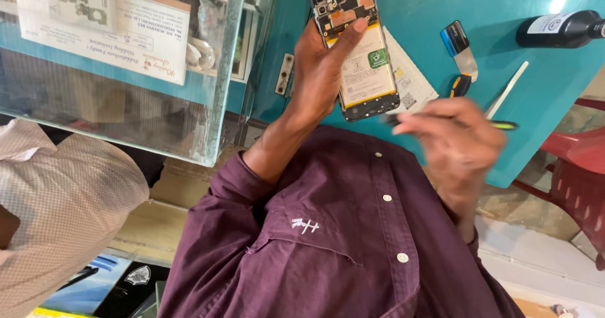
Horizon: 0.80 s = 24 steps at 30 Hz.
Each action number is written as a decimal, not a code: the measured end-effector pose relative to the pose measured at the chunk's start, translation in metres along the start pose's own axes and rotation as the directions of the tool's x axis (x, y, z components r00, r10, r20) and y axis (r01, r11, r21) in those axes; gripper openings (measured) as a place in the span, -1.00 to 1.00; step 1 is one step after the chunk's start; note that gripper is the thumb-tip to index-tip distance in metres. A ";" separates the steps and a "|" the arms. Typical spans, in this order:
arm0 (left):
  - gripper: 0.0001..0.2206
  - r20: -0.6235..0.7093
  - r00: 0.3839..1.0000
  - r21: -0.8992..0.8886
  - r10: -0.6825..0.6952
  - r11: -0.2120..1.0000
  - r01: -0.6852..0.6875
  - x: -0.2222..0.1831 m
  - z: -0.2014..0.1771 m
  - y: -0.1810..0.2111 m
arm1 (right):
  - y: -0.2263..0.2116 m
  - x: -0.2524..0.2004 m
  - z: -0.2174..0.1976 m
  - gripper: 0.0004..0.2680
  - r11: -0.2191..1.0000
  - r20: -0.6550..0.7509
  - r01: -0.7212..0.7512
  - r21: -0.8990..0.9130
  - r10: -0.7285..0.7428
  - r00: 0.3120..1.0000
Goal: The person holds a disassembled smartphone and uses a screwdriver to manipulate internal components, including the battery and motherboard. They repeatedly rotate the device to access different areas while working on the internal assembly.
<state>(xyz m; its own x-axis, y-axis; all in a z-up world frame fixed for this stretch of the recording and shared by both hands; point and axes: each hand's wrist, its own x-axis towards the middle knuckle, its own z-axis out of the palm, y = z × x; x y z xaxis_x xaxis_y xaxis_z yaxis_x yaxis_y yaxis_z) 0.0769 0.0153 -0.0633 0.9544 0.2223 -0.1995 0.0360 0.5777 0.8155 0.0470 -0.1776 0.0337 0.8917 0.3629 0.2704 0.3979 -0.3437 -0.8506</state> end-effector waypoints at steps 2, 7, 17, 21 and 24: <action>-0.67 0.000 1.000 0.044 0.001 0.999 -0.001 0.001 0.003 0.002 | -0.002 -0.002 0.006 -0.85 0.982 0.096 0.087 -0.166 -0.071 0.993; -0.71 -0.077 0.996 0.154 0.048 0.987 -0.036 0.001 -0.002 0.005 | 0.020 0.011 0.002 -0.83 0.985 -0.041 0.018 -0.171 -0.025 0.999; -0.69 -0.185 0.972 -0.078 0.147 0.983 -0.164 0.010 0.004 -0.001 | 0.014 -0.002 0.030 -0.82 0.986 -0.047 0.038 -0.164 -0.046 0.998; -0.70 -0.210 0.961 -0.040 0.181 0.980 -0.193 0.009 0.005 0.000 | 0.026 0.003 0.032 -0.81 0.987 -0.226 -0.041 -0.155 0.005 0.974; -0.72 -0.202 0.960 -0.047 0.192 0.977 -0.206 0.011 0.008 0.004 | 0.016 -0.007 0.041 -0.80 0.977 -0.131 0.082 -0.196 -0.108 0.985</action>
<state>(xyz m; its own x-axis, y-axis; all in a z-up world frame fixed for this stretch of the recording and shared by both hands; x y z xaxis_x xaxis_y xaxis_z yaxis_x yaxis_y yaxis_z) 0.0896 0.0138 -0.0581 0.8634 0.4833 -0.1446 -0.1753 0.5562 0.8124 0.0380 -0.1505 -0.0005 0.8638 0.2819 0.4177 0.5039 -0.4762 -0.7207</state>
